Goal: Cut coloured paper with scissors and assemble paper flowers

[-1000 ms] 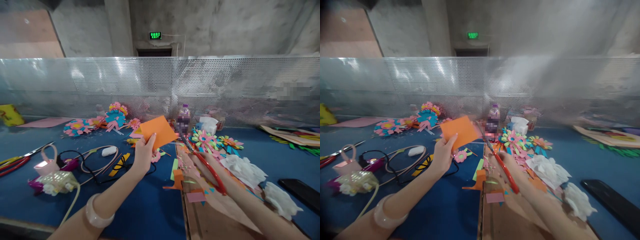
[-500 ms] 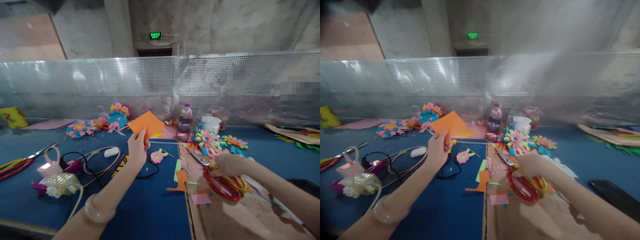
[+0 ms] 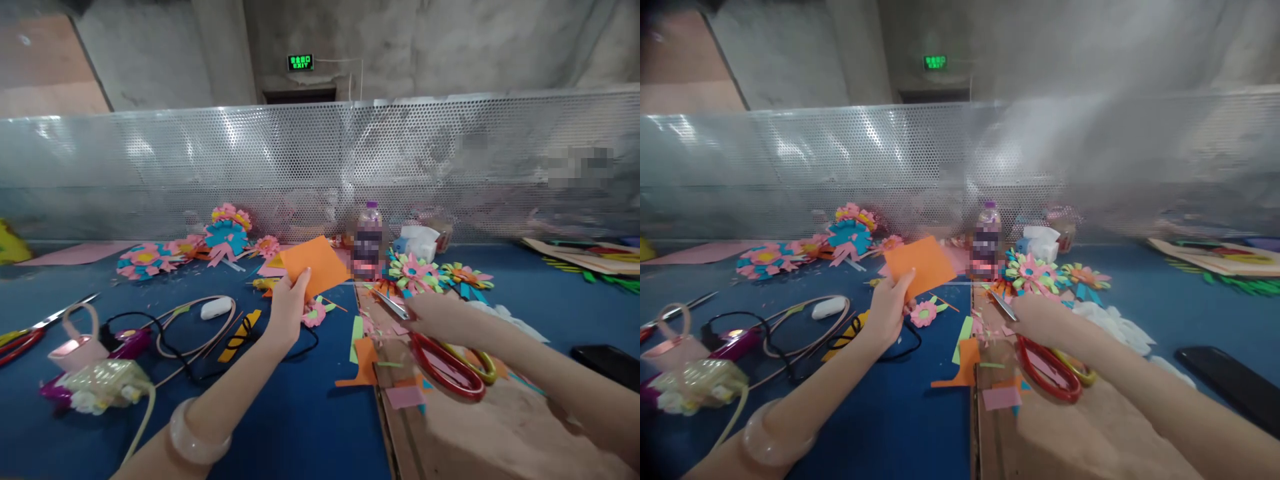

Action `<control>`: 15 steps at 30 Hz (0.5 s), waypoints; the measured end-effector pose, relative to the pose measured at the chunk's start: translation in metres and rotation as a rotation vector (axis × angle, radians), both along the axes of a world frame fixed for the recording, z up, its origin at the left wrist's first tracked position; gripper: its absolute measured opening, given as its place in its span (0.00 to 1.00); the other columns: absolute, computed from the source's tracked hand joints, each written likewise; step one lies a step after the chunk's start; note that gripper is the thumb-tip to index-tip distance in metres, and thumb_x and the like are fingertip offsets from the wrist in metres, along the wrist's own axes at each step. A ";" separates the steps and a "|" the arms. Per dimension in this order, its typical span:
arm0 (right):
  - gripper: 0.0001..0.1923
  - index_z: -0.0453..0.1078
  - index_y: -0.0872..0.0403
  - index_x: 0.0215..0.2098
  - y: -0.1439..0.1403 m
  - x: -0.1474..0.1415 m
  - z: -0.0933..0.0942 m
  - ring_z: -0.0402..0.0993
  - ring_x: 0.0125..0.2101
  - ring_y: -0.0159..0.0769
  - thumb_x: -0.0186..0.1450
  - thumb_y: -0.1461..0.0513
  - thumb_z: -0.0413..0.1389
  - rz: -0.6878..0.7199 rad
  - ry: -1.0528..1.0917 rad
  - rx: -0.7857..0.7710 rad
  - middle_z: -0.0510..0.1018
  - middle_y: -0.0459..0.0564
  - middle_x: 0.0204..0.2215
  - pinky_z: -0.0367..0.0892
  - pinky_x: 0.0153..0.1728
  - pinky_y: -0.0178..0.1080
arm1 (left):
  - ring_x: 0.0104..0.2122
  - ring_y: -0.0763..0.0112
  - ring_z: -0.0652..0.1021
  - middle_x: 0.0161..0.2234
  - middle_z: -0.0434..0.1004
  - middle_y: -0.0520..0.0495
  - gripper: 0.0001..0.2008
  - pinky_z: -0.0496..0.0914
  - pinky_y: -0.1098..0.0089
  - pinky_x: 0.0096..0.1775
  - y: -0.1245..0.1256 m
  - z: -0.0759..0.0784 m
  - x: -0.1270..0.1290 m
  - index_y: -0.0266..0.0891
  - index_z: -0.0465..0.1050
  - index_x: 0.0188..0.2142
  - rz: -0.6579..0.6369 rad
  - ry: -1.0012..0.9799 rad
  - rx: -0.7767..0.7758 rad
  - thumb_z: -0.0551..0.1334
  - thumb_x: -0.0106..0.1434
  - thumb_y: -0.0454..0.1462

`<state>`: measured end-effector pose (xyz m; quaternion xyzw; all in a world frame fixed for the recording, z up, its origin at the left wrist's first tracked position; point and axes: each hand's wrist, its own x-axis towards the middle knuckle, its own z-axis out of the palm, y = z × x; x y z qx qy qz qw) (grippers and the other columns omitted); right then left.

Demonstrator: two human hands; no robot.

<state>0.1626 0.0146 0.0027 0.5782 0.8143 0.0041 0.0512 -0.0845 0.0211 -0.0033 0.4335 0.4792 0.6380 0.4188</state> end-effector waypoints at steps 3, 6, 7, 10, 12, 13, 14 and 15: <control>0.17 0.66 0.55 0.24 -0.017 0.035 -0.012 0.69 0.24 0.40 0.59 0.51 0.48 -0.130 0.068 -0.034 0.74 0.54 0.24 0.51 0.21 0.35 | 0.11 0.82 0.64 0.16 0.66 0.55 0.16 0.57 0.80 0.12 -0.008 -0.002 0.008 0.35 0.69 0.30 -0.067 0.022 -0.013 0.62 0.51 0.47; 0.17 0.66 0.56 0.27 -0.024 0.047 -0.029 0.70 0.26 0.42 0.58 0.50 0.50 -0.212 0.093 -0.019 0.75 0.56 0.27 0.53 0.22 0.36 | 0.12 0.81 0.67 0.20 0.71 0.52 0.17 0.59 0.80 0.13 -0.015 -0.003 0.014 0.35 0.70 0.32 -0.122 0.073 -0.029 0.61 0.51 0.48; 0.17 0.67 0.56 0.28 -0.025 0.047 -0.035 0.71 0.26 0.42 0.58 0.50 0.50 -0.218 0.095 0.002 0.75 0.56 0.28 0.53 0.22 0.36 | 0.12 0.80 0.68 0.20 0.71 0.52 0.17 0.59 0.80 0.12 -0.017 -0.003 0.015 0.35 0.70 0.32 -0.136 0.104 -0.037 0.61 0.52 0.48; 0.18 0.67 0.57 0.28 -0.025 0.045 -0.043 0.70 0.25 0.39 0.59 0.50 0.48 -0.201 0.100 0.049 0.75 0.56 0.27 0.52 0.22 0.35 | 0.13 0.77 0.69 0.16 0.70 0.51 0.18 0.59 0.80 0.12 -0.020 -0.004 0.016 0.34 0.70 0.33 -0.186 0.173 -0.054 0.60 0.53 0.48; 0.18 0.67 0.57 0.26 -0.024 0.044 -0.042 0.69 0.23 0.37 0.58 0.50 0.48 -0.201 0.096 0.055 0.75 0.55 0.25 0.52 0.21 0.34 | 0.11 0.77 0.68 0.14 0.68 0.51 0.18 0.59 0.80 0.12 -0.021 -0.004 0.016 0.33 0.70 0.32 -0.223 0.164 -0.048 0.59 0.54 0.48; 0.17 0.67 0.57 0.25 -0.023 0.044 -0.040 0.68 0.22 0.36 0.57 0.50 0.49 -0.212 0.090 0.058 0.74 0.54 0.24 0.51 0.20 0.34 | 0.10 0.76 0.67 0.13 0.68 0.51 0.18 0.60 0.79 0.12 -0.021 -0.004 0.016 0.32 0.70 0.32 -0.240 0.148 -0.035 0.59 0.55 0.48; 0.17 0.67 0.57 0.25 -0.022 0.045 -0.037 0.68 0.22 0.36 0.57 0.51 0.50 -0.230 0.081 0.063 0.74 0.54 0.23 0.51 0.20 0.34 | 0.10 0.76 0.67 0.13 0.68 0.51 0.18 0.62 0.78 0.13 -0.022 -0.004 0.016 0.32 0.70 0.32 -0.258 0.123 -0.021 0.58 0.55 0.48; 0.17 0.67 0.57 0.24 -0.021 0.045 -0.034 0.67 0.21 0.36 0.56 0.51 0.50 -0.249 0.074 0.061 0.73 0.53 0.22 0.50 0.19 0.34 | 0.11 0.75 0.68 0.14 0.69 0.50 0.18 0.64 0.76 0.14 -0.022 -0.004 0.017 0.32 0.70 0.33 -0.274 0.091 -0.013 0.58 0.56 0.48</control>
